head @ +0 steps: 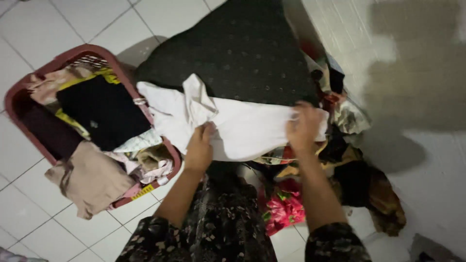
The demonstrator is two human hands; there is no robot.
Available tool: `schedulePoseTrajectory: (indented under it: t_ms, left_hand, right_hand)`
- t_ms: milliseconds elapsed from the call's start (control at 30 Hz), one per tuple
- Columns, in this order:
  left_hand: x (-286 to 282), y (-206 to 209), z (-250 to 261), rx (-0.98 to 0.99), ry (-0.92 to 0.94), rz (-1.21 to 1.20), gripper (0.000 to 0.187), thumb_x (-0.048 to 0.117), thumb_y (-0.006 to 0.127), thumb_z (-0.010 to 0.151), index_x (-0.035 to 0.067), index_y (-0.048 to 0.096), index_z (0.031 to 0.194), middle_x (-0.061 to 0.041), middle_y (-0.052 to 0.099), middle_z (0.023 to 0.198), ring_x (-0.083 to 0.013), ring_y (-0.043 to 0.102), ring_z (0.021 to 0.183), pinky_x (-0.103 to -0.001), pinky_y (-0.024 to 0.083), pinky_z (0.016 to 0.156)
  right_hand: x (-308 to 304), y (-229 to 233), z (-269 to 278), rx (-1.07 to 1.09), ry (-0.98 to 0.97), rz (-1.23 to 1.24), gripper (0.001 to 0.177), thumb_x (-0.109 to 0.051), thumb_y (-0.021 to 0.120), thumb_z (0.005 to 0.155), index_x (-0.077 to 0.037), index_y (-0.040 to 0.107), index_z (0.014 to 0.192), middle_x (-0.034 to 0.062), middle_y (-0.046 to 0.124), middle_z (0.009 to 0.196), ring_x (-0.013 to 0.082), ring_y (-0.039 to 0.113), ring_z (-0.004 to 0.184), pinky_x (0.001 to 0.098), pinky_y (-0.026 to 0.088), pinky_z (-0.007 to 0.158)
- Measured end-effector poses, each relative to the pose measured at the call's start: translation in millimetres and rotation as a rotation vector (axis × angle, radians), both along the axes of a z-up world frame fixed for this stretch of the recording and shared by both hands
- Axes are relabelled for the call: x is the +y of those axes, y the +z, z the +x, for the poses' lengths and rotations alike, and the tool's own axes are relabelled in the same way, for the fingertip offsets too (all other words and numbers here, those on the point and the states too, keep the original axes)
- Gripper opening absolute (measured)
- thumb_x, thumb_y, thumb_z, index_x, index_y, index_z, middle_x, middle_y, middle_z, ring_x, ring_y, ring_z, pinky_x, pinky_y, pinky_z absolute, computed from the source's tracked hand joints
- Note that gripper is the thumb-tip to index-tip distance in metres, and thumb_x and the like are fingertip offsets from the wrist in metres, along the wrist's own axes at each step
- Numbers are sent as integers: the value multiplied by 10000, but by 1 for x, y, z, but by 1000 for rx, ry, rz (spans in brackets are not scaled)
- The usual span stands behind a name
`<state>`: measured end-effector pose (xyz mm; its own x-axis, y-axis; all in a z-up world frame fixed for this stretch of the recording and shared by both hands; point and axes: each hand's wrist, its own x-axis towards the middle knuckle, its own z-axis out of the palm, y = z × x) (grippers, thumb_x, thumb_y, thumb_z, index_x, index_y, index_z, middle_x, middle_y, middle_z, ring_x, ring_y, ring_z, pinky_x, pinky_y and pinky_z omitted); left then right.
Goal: Folding a black graphic t-shirt, a white t-shirt, and a pink shirt, and placing each into a red laundry basket.
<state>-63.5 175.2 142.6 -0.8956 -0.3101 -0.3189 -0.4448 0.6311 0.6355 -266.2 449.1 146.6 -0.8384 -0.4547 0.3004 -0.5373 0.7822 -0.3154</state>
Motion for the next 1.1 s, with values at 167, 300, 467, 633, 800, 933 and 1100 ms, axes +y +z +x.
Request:
schedulePoseTrajectory:
  t_ms: [167, 300, 467, 633, 800, 933, 1100]
  left_hand:
    - [-8, -38, 33, 285, -100, -112, 570, -44, 546, 773, -22, 520, 1341, -283, 504, 1339, -486, 592, 1178, -470, 505, 1003]
    - [-37, 8, 38, 72, 38, 126, 369, -31, 561, 814, 80, 644, 1156, -180, 617, 1209, -416, 644, 1086, -466, 514, 968]
    - [-111, -67, 78, 264, 845, 777, 245, 212, 468, 1039, 92, 619, 1189, -92, 656, 1093, -223, 608, 983, -393, 506, 864]
    - [-192, -32, 53, 98, 854, 1064, 492, 470, 411, 1033, 102, 633, 1273, -61, 688, 1242, -186, 660, 1097, -372, 521, 944]
    - [-192, -78, 24, -121, 692, 1005, 509, 488, 523, 965, 80, 652, 1242, -50, 709, 1162, -184, 680, 1030, -351, 512, 846]
    - [-182, -73, 2, -11, 674, 609, 425, 421, 691, 982, 36, 678, 1161, -100, 681, 976, -184, 605, 885, -320, 511, 773]
    - [-187, -85, 3, 382, 773, 483, 313, 325, 668, 1001, 63, 659, 1172, -63, 704, 967, -153, 612, 878, -313, 516, 809]
  right_hand:
    - [-173, 6, 46, -473, -17, -79, 281, -359, 826, 868, -107, 720, 931, 100, 711, 859, 290, 690, 829, 434, 532, 773]
    - [-256, 12, 70, -144, 80, 3, 572, -512, 880, 654, -93, 718, 1008, 148, 756, 899, 342, 712, 824, 529, 512, 739]
    - [-280, 11, 134, -562, 398, -360, 377, -148, 721, 850, -100, 698, 1224, 144, 742, 1106, 328, 697, 1004, 433, 578, 868]
    - [-256, 30, 194, -536, 778, 137, 210, -89, 642, 904, -167, 713, 1086, 59, 725, 990, 220, 676, 991, 415, 496, 934]
    - [-221, 20, 215, -380, 879, 39, 267, -77, 698, 810, -139, 709, 1070, 17, 665, 847, 206, 611, 899, 421, 416, 880]
    - [-219, 23, 218, -277, 901, -1, 352, -82, 704, 823, -134, 723, 1170, -2, 611, 791, 204, 545, 813, 403, 399, 853]
    - [-218, 11, 207, -260, 895, -6, 356, -97, 720, 846, -131, 740, 1199, 3, 627, 794, 190, 551, 795, 399, 429, 850]
